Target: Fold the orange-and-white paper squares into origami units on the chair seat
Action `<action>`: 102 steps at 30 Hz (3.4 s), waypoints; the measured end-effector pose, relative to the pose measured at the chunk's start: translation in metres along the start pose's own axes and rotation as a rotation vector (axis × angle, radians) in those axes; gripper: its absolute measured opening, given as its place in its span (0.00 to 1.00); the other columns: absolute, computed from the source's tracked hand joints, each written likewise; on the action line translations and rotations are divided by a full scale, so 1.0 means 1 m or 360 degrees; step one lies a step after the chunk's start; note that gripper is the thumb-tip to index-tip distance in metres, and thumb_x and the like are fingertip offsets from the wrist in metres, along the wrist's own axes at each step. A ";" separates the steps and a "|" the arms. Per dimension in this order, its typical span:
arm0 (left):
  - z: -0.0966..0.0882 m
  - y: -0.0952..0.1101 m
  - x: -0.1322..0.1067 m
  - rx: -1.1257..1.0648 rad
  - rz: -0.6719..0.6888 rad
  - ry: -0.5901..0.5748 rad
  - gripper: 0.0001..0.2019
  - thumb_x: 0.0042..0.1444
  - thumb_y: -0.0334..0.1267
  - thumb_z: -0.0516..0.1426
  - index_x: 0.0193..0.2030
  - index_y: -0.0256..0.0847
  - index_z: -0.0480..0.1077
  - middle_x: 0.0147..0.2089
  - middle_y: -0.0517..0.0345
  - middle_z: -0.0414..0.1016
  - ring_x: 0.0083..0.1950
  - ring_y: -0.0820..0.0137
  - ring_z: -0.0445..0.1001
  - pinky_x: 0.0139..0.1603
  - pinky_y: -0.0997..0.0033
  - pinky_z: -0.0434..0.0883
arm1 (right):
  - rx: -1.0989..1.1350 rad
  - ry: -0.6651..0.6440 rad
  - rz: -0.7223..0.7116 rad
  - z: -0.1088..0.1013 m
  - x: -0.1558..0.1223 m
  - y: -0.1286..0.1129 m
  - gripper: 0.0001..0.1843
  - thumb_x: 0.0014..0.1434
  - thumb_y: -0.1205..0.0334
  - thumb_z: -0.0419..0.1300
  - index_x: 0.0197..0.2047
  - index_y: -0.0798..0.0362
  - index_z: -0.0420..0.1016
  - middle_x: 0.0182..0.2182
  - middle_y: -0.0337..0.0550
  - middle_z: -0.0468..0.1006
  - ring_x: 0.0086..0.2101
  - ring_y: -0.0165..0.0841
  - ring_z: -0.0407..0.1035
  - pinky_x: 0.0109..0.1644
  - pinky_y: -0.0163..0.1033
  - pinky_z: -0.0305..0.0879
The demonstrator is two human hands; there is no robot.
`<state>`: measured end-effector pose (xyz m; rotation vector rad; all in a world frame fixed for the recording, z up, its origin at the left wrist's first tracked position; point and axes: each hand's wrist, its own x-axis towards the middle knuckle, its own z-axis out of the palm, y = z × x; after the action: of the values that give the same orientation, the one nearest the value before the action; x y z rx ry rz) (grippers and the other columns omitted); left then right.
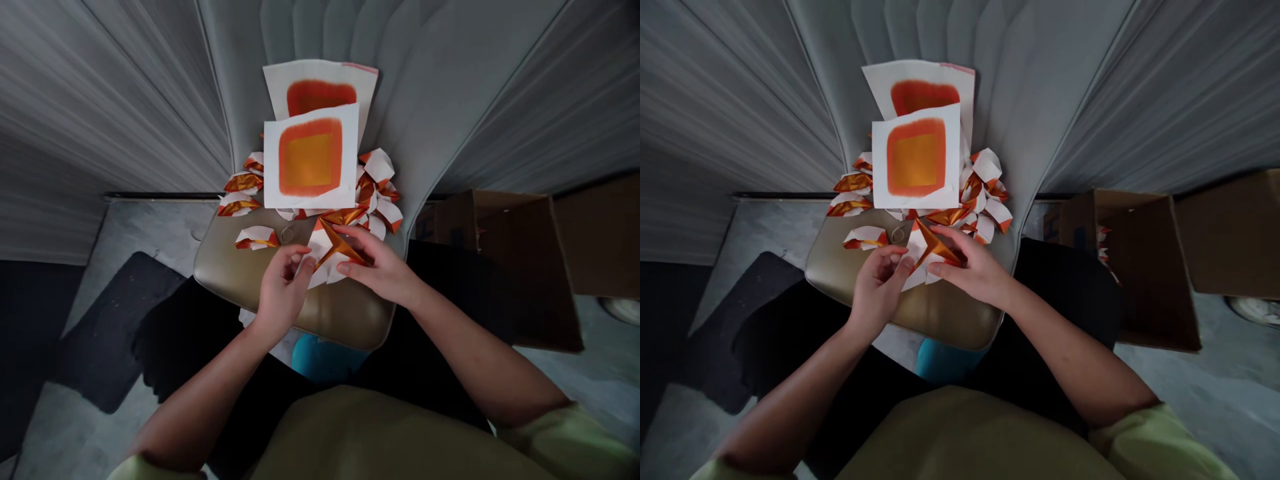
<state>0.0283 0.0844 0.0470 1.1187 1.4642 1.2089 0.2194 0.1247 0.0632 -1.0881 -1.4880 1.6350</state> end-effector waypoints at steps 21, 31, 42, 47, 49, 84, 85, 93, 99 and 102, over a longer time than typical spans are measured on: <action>-0.030 0.009 0.011 0.1245 0.1414 -0.0716 0.16 0.63 0.29 0.53 0.52 0.42 0.78 0.31 0.59 0.74 0.31 0.70 0.74 0.31 0.71 0.68 | 0.0008 0.0212 0.0130 -0.006 0.007 0.013 0.19 0.58 0.57 0.68 0.53 0.45 0.82 0.53 0.41 0.84 0.53 0.39 0.77 0.63 0.53 0.70; -0.028 0.003 0.010 0.1153 0.1379 -0.0570 0.09 0.66 0.39 0.58 0.48 0.40 0.77 0.31 0.59 0.76 0.30 0.72 0.73 0.31 0.72 0.67 | -0.0157 0.0116 0.0062 -0.001 0.004 0.010 0.18 0.60 0.58 0.66 0.54 0.47 0.81 0.52 0.43 0.83 0.52 0.39 0.77 0.60 0.50 0.74; -0.015 -0.001 0.002 0.0879 0.1251 -0.0009 0.14 0.57 0.41 0.69 0.47 0.44 0.73 0.52 0.52 0.72 0.52 0.65 0.75 0.50 0.63 0.75 | 0.0034 -0.0038 0.0065 0.005 -0.002 0.006 0.18 0.56 0.63 0.68 0.51 0.45 0.82 0.51 0.40 0.85 0.51 0.38 0.78 0.59 0.48 0.74; -0.011 -0.009 0.003 0.0681 0.0898 -0.0102 0.23 0.58 0.44 0.68 0.58 0.46 0.68 0.63 0.46 0.69 0.59 0.59 0.73 0.54 0.56 0.77 | 0.0040 -0.0027 0.0124 0.005 -0.002 0.005 0.18 0.56 0.62 0.68 0.51 0.45 0.82 0.52 0.41 0.84 0.50 0.37 0.78 0.56 0.46 0.75; -0.009 -0.013 0.002 0.0495 0.0634 -0.0194 0.27 0.61 0.45 0.66 0.64 0.46 0.64 0.52 0.51 0.75 0.45 0.66 0.77 0.42 0.65 0.77 | 0.0044 -0.0014 0.0116 0.005 -0.001 0.005 0.17 0.57 0.62 0.66 0.51 0.45 0.83 0.52 0.40 0.85 0.50 0.37 0.78 0.55 0.46 0.75; -0.016 0.002 0.004 0.0731 0.0935 -0.0077 0.06 0.64 0.36 0.63 0.47 0.46 0.76 0.58 0.54 0.76 0.61 0.63 0.75 0.66 0.49 0.72 | 0.0255 0.0269 0.0107 0.012 -0.001 0.007 0.24 0.60 0.44 0.67 0.57 0.43 0.76 0.31 0.34 0.74 0.29 0.29 0.69 0.33 0.36 0.72; -0.017 0.002 0.004 0.0759 0.0964 -0.0078 0.05 0.64 0.36 0.63 0.46 0.46 0.76 0.59 0.54 0.75 0.63 0.62 0.74 0.66 0.49 0.72 | 0.0267 0.0283 0.0093 0.011 -0.001 0.007 0.23 0.60 0.43 0.67 0.55 0.43 0.78 0.31 0.34 0.74 0.29 0.28 0.69 0.33 0.36 0.72; -0.030 0.012 0.005 0.0998 0.1425 0.0017 0.12 0.61 0.44 0.65 0.49 0.47 0.74 0.64 0.50 0.69 0.65 0.53 0.71 0.63 0.46 0.71 | 0.0147 0.0370 0.0066 0.011 0.000 0.005 0.11 0.58 0.50 0.69 0.38 0.47 0.79 0.29 0.34 0.75 0.29 0.30 0.69 0.34 0.38 0.71; -0.038 0.014 0.010 0.1172 0.1684 -0.0235 0.16 0.59 0.31 0.63 0.54 0.47 0.73 0.37 0.60 0.75 0.35 0.69 0.74 0.37 0.66 0.69 | -0.0018 0.0575 0.0002 0.008 -0.001 0.012 0.09 0.61 0.50 0.66 0.39 0.46 0.78 0.32 0.36 0.76 0.33 0.33 0.70 0.39 0.41 0.70; -0.040 0.014 0.015 0.1225 0.1580 -0.0428 0.17 0.62 0.29 0.58 0.56 0.45 0.72 0.30 0.64 0.72 0.30 0.71 0.70 0.33 0.69 0.65 | -0.0035 0.0649 -0.0012 0.006 0.000 0.015 0.11 0.62 0.48 0.66 0.37 0.46 0.77 0.30 0.35 0.74 0.33 0.33 0.69 0.38 0.41 0.69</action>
<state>-0.0126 0.0937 0.0642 2.6251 1.1710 1.0116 0.2148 0.1196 0.0485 -1.3323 -1.2401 1.2951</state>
